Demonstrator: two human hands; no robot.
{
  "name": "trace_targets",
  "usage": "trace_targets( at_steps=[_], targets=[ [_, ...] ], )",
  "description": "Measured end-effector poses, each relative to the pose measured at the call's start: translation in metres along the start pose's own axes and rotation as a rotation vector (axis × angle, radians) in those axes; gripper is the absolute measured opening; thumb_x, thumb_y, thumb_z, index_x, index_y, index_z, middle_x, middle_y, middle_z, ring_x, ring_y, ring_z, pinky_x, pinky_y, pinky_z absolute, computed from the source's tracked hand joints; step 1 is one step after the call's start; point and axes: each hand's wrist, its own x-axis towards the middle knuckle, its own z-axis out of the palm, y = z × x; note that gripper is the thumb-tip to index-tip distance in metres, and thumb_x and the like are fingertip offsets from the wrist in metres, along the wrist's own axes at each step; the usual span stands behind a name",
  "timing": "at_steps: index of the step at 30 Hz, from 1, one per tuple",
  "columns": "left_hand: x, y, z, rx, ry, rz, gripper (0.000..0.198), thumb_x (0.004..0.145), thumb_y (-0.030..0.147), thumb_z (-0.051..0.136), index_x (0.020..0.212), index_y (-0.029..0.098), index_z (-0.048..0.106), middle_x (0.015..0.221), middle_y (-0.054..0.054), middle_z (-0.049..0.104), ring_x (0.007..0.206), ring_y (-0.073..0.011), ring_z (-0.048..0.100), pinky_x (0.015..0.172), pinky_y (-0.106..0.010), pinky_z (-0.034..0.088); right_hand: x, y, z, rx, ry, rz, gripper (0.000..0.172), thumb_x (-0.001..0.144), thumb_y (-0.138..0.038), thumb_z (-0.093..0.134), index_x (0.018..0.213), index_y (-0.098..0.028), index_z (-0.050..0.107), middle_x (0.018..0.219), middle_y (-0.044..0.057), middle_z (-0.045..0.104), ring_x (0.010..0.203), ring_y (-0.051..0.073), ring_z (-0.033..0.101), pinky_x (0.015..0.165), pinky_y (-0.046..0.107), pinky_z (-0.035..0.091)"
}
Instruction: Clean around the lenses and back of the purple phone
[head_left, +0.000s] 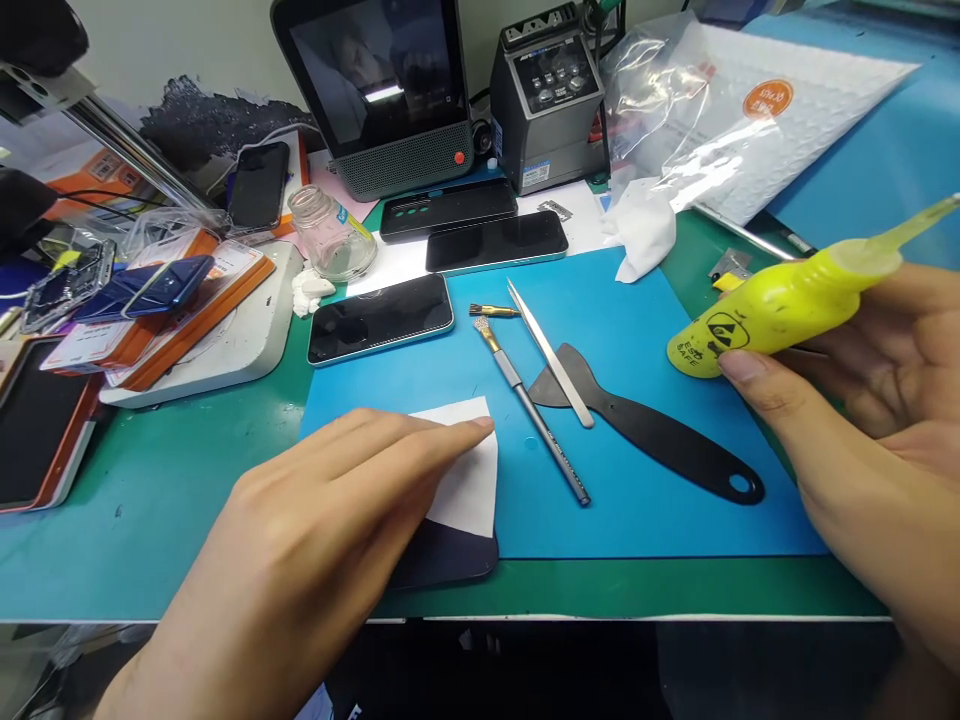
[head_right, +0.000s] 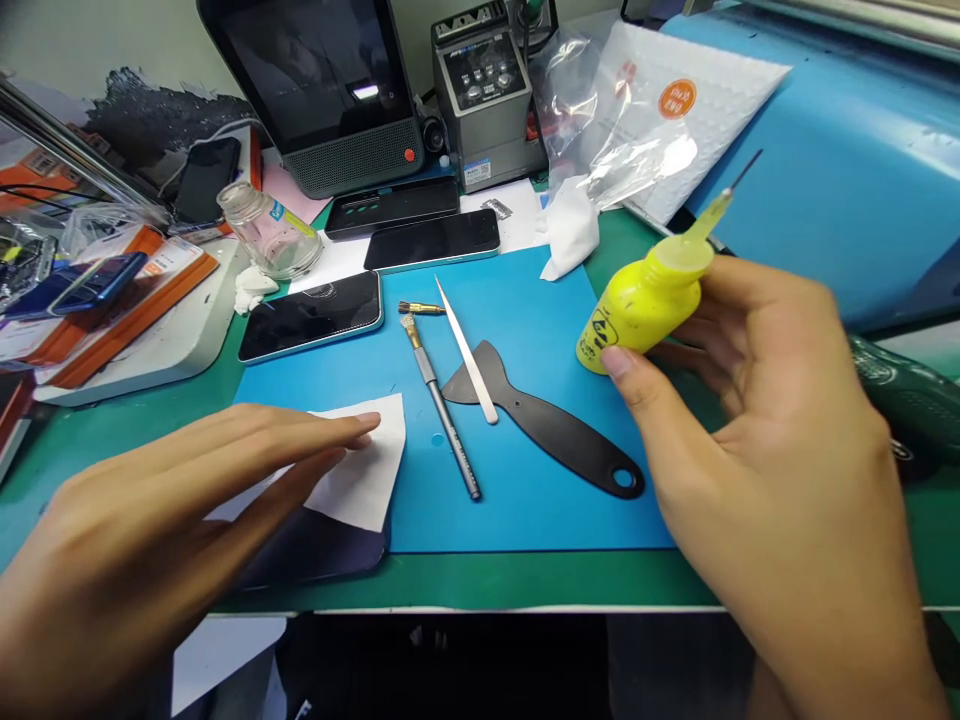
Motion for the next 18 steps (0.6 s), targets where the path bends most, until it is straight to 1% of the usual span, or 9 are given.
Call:
trace_targets(
  at_steps=[3,5,8,10,12,14,15,17,18],
  targets=[
    [-0.005,0.000,0.001,0.001,0.069,-0.042,0.036,0.113,0.022,0.058,0.145,0.038,0.063,0.141,0.015,0.071,0.126,-0.0003,0.067,0.116,-0.010,0.044,-0.001,-0.003,0.000,-0.053,0.007,-0.010,0.062,0.091,-0.042,0.084,0.150,-0.032,0.065,0.145,0.005,0.075,0.133,0.030,0.074,0.120,0.053,0.060],
    [-0.009,-0.001,0.003,0.037,0.072,-0.005,0.033,0.111,0.019,0.062,0.141,0.033,0.065,0.139,0.009,0.071,0.127,-0.0039,0.065,0.116,-0.015,0.045,-0.002,-0.006,-0.001,-0.071,0.010,-0.022,0.063,0.092,-0.043,0.083,0.152,-0.031,0.064,0.144,0.007,0.075,0.133,0.031,0.074,0.121,0.056,0.059],
    [-0.017,-0.004,0.006,0.071,0.039,0.081,0.032,0.110,0.014,0.062,0.140,0.025,0.065,0.139,0.000,0.070,0.132,-0.0113,0.058,0.116,-0.025,0.043,-0.001,-0.007,-0.002,-0.081,-0.018,-0.064,0.074,0.090,-0.046,0.084,0.157,-0.029,0.059,0.145,0.010,0.074,0.132,0.035,0.074,0.122,0.062,0.057],
    [-0.024,-0.007,0.007,0.077,0.045,0.091,0.034,0.110,0.012,0.061,0.141,0.024,0.064,0.142,-0.001,0.070,0.136,-0.0134,0.055,0.119,-0.029,0.040,0.000,-0.005,-0.002,-0.104,-0.012,-0.068,0.080,0.087,-0.049,0.088,0.159,-0.029,0.058,0.146,0.011,0.073,0.132,0.038,0.073,0.121,0.066,0.056],
    [-0.030,-0.011,0.010,0.078,0.052,0.087,0.037,0.110,0.014,0.062,0.144,0.025,0.062,0.146,-0.001,0.069,0.142,-0.0148,0.053,0.122,-0.032,0.038,0.003,-0.002,-0.002,-0.124,-0.006,-0.056,0.081,0.085,-0.050,0.089,0.158,-0.030,0.059,0.144,0.013,0.074,0.130,0.041,0.074,0.117,0.070,0.057],
    [-0.034,-0.014,0.013,0.077,0.040,0.103,0.040,0.110,0.018,0.063,0.150,0.027,0.059,0.154,0.000,0.066,0.147,-0.0161,0.051,0.123,-0.034,0.040,0.005,0.000,-0.003,-0.127,-0.017,-0.070,0.084,0.086,-0.053,0.089,0.160,-0.029,0.057,0.143,0.016,0.074,0.129,0.044,0.074,0.113,0.074,0.058],
    [-0.034,-0.015,0.015,0.082,0.040,0.117,0.041,0.111,0.022,0.063,0.152,0.028,0.058,0.158,0.001,0.064,0.148,-0.0169,0.051,0.122,-0.035,0.042,0.006,-0.001,-0.004,-0.122,-0.013,-0.086,0.090,0.085,-0.055,0.089,0.163,-0.029,0.055,0.147,0.018,0.071,0.131,0.046,0.073,0.112,0.077,0.057],
    [-0.031,-0.015,0.018,0.102,0.058,0.145,0.039,0.113,0.031,0.059,0.153,0.028,0.057,0.160,0.002,0.064,0.146,-0.0183,0.055,0.119,-0.037,0.047,0.003,-0.010,-0.006,-0.152,0.101,-0.196,0.099,0.083,-0.057,0.091,0.168,-0.026,0.049,0.153,0.022,0.066,0.134,0.049,0.069,0.109,0.079,0.057],
    [-0.030,-0.015,0.019,0.116,0.073,0.160,0.038,0.114,0.036,0.057,0.152,0.027,0.058,0.158,0.003,0.065,0.143,-0.0188,0.057,0.117,-0.039,0.050,0.000,-0.017,-0.006,-0.193,0.183,-0.287,0.095,0.086,-0.053,0.090,0.168,-0.026,0.050,0.153,0.023,0.065,0.135,0.048,0.069,0.110,0.077,0.057]
  ],
)
